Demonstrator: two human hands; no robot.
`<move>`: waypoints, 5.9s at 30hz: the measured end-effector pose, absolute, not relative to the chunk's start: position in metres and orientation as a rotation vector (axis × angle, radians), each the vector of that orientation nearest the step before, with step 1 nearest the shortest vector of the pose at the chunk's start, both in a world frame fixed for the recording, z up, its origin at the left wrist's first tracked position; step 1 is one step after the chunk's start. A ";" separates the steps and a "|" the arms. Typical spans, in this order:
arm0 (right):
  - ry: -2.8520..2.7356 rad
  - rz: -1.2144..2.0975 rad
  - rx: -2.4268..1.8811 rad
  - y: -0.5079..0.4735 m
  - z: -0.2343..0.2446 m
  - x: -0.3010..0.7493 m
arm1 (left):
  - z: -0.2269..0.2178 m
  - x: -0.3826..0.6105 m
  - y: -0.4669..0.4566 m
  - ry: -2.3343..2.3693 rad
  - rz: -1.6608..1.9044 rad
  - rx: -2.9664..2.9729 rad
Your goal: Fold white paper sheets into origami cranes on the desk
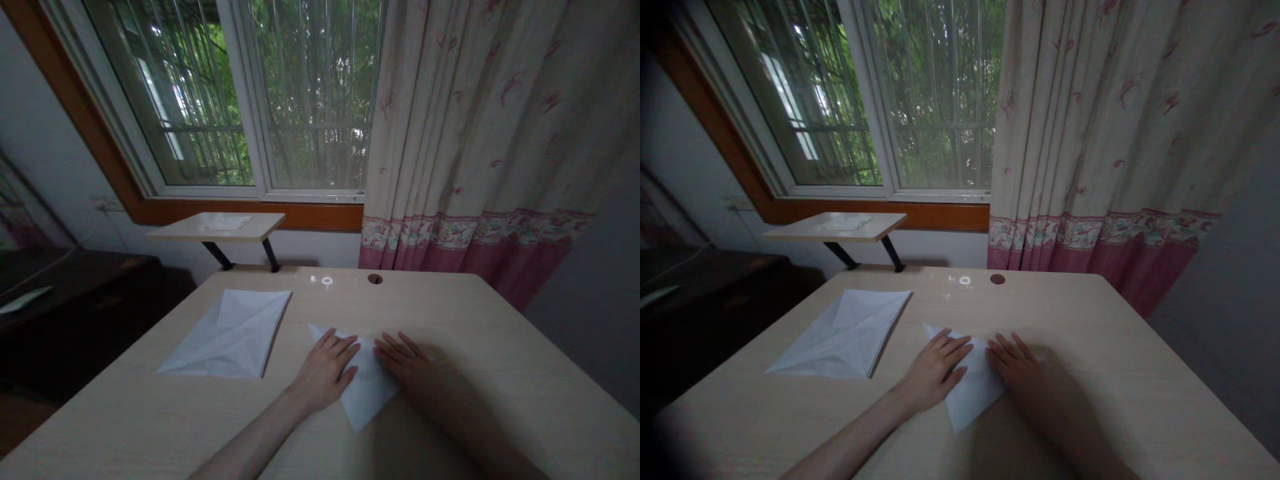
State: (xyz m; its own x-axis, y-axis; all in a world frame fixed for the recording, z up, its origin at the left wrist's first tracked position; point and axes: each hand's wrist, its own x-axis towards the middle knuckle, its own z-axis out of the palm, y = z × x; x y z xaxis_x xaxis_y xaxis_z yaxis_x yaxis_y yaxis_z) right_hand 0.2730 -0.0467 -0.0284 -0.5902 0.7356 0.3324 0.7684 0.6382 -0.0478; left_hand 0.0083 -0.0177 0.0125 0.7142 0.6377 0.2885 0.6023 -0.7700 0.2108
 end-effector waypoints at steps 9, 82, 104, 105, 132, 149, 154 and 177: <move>-2.528 0.052 -1.303 -0.050 -0.032 0.268 | 0.016 0.010 -0.028 0.970 0.475 2.904; -2.608 0.438 -1.336 -0.046 -0.005 0.276 | -0.006 0.005 -0.022 1.376 0.283 2.704; -2.564 0.462 -1.324 -0.042 0.002 0.284 | 0.017 0.006 -0.023 1.267 0.579 2.474; -2.559 0.458 -1.324 -0.042 0.002 0.284 | 0.018 0.006 -0.023 1.254 0.596 2.466; -1.945 0.282 -1.368 -0.043 -0.012 0.283 | 0.004 -0.001 -0.014 1.278 1.234 2.338; -2.014 0.177 -1.401 -0.029 -0.033 0.285 | 0.007 0.003 -0.012 1.264 0.962 2.629; -1.984 0.180 -1.453 -0.028 -0.029 0.284 | 0.008 0.004 -0.014 1.152 0.659 2.717; -1.618 0.324 -1.250 -0.033 -0.007 0.285 | 0.004 0.002 -0.014 1.124 0.574 2.701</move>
